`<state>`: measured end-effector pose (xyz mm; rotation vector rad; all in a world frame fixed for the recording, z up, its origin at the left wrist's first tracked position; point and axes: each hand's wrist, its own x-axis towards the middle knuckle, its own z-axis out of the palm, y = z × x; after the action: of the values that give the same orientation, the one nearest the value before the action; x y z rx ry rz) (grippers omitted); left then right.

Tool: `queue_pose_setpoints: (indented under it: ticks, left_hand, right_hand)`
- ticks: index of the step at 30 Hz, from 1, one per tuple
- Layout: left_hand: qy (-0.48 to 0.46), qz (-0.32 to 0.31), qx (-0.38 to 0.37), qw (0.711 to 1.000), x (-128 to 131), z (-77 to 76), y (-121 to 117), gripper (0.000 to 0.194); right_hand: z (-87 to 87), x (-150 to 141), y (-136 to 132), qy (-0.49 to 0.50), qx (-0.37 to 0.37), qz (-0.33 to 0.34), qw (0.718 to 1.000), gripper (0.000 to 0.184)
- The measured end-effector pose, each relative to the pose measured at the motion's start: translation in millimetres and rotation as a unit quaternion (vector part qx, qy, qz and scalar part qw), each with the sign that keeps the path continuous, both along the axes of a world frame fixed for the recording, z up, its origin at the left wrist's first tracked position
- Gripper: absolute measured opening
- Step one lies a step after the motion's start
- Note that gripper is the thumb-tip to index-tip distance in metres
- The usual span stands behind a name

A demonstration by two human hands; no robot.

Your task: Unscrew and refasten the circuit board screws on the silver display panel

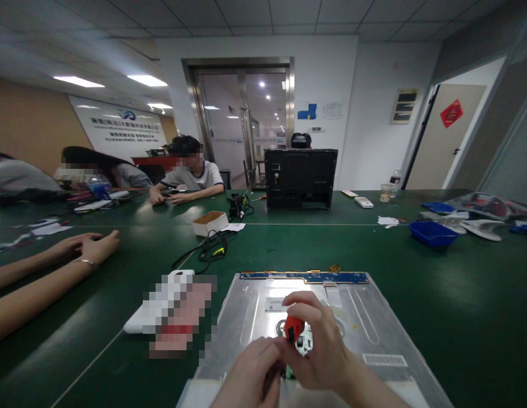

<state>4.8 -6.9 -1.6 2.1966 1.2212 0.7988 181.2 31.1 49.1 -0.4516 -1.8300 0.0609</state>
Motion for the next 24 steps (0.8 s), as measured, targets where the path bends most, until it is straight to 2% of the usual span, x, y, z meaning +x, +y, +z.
queue_pose_setpoints:
  ticks: [5,13,17,21,24]
  left_hand:
    - [0.018,0.000,0.000,1.000,-0.2,2.3,0.4,0.020]
    - [0.028,0.013,0.010,0.999,1.8,-0.6,1.1,0.019]
    - [0.030,0.008,0.008,0.999,1.4,-2.6,0.3,0.021]
    - [0.012,-0.001,0.028,1.000,0.6,-4.8,1.4,0.027]
    - [0.015,-0.005,0.025,1.000,0.4,-2.3,1.4,0.024]
  right_hand:
    - [-2.2,-0.3,0.8,-0.005,-0.006,0.000,1.000,0.030]
    - [4.5,4.5,-0.1,-0.046,-0.010,0.038,0.998,0.042]
    - [6.4,4.0,-0.5,-0.026,-0.017,0.040,0.999,0.037]
    - [2.4,0.0,1.2,0.004,0.003,0.013,1.000,0.030]
    - [-0.4,-1.7,1.6,0.006,0.001,0.009,1.000,0.030]
